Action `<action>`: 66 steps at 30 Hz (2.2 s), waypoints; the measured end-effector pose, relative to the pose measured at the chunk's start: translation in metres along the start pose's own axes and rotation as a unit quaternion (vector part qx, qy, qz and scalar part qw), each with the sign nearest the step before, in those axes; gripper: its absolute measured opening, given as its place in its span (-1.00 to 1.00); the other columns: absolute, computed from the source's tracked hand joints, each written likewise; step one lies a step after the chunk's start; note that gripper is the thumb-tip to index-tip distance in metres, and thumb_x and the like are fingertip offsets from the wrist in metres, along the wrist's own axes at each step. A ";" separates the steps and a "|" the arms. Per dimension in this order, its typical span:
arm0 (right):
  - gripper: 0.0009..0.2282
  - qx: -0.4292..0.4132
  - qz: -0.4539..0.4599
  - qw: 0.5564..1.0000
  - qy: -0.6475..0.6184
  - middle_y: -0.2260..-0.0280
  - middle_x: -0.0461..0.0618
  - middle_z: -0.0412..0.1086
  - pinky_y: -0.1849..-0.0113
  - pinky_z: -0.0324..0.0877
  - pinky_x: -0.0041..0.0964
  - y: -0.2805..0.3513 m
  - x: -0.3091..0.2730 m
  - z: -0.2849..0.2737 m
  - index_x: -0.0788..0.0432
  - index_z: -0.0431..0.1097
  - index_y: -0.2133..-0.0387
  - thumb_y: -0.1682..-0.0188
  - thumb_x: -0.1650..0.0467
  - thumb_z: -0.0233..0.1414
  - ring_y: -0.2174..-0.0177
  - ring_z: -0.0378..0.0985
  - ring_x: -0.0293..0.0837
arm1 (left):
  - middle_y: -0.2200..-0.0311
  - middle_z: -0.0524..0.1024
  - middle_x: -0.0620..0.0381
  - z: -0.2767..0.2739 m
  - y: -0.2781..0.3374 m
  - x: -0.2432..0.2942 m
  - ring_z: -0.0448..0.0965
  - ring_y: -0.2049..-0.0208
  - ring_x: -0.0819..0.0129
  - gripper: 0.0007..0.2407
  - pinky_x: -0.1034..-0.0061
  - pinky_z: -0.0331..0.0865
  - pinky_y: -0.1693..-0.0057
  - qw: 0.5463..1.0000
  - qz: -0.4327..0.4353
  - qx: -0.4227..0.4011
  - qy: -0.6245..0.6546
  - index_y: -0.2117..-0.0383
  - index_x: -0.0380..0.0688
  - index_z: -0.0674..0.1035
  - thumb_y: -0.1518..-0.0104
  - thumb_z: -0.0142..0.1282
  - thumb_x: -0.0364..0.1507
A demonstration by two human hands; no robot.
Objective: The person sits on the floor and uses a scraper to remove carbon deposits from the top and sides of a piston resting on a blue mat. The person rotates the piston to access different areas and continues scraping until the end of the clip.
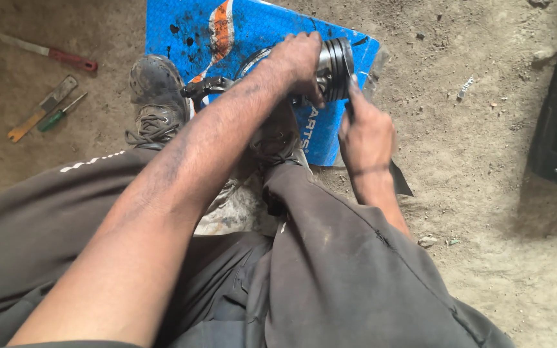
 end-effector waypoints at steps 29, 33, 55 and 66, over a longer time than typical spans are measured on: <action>-0.62 0.050 0.017 0.998 0.016 0.43 0.24 0.49 0.40 0.45 0.13 0.008 -0.002 0.017 0.06 0.43 -0.15 -0.03 0.49 0.06 0.47 0.56 0.25 | -0.14 0.37 -0.26 0.018 0.019 0.023 0.30 -0.21 -0.17 -0.36 -0.12 -0.03 -0.40 0.912 -0.008 0.358 -0.199 -0.29 -0.24 0.24 -0.03 0.25 -0.46; -0.57 0.044 0.016 0.997 0.059 0.50 0.22 0.47 0.43 0.43 0.15 0.007 0.001 0.012 0.03 0.40 -0.17 0.04 0.44 0.08 0.50 0.54 0.25 | -0.13 0.37 -0.26 0.017 0.014 0.025 0.29 -0.23 -0.21 -0.46 -0.12 -0.05 -0.42 0.930 0.036 0.351 -0.101 -0.28 -0.24 0.28 -0.16 0.20 -0.43; -0.58 0.035 0.050 0.998 -0.029 0.35 0.29 0.51 0.35 0.46 0.15 0.014 -0.004 0.035 0.17 0.25 -0.18 -0.01 0.46 0.03 0.40 0.59 0.29 | -0.16 0.31 -0.22 0.012 0.020 0.014 0.25 -0.26 -0.16 -0.27 -0.04 -0.05 -0.45 0.942 0.012 0.309 -0.130 -0.35 -0.14 0.22 0.03 0.35 -0.46; -0.58 0.033 0.077 0.996 -0.009 0.22 0.28 0.52 0.32 0.47 0.15 0.018 0.000 0.036 0.15 0.22 -0.22 -0.05 0.45 -0.01 0.34 0.59 0.31 | -0.12 0.33 -0.27 0.020 0.018 0.019 0.26 -0.22 -0.20 -0.41 -0.05 -0.03 -0.39 0.939 0.020 0.323 -0.115 -0.27 -0.20 0.27 -0.06 0.21 -0.42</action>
Point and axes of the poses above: each hand's wrist, its own y-axis away from the middle knuckle, its own z-axis out of the palm, x = y × z, the point moved 8 cm from there along -y, towards the middle knuckle
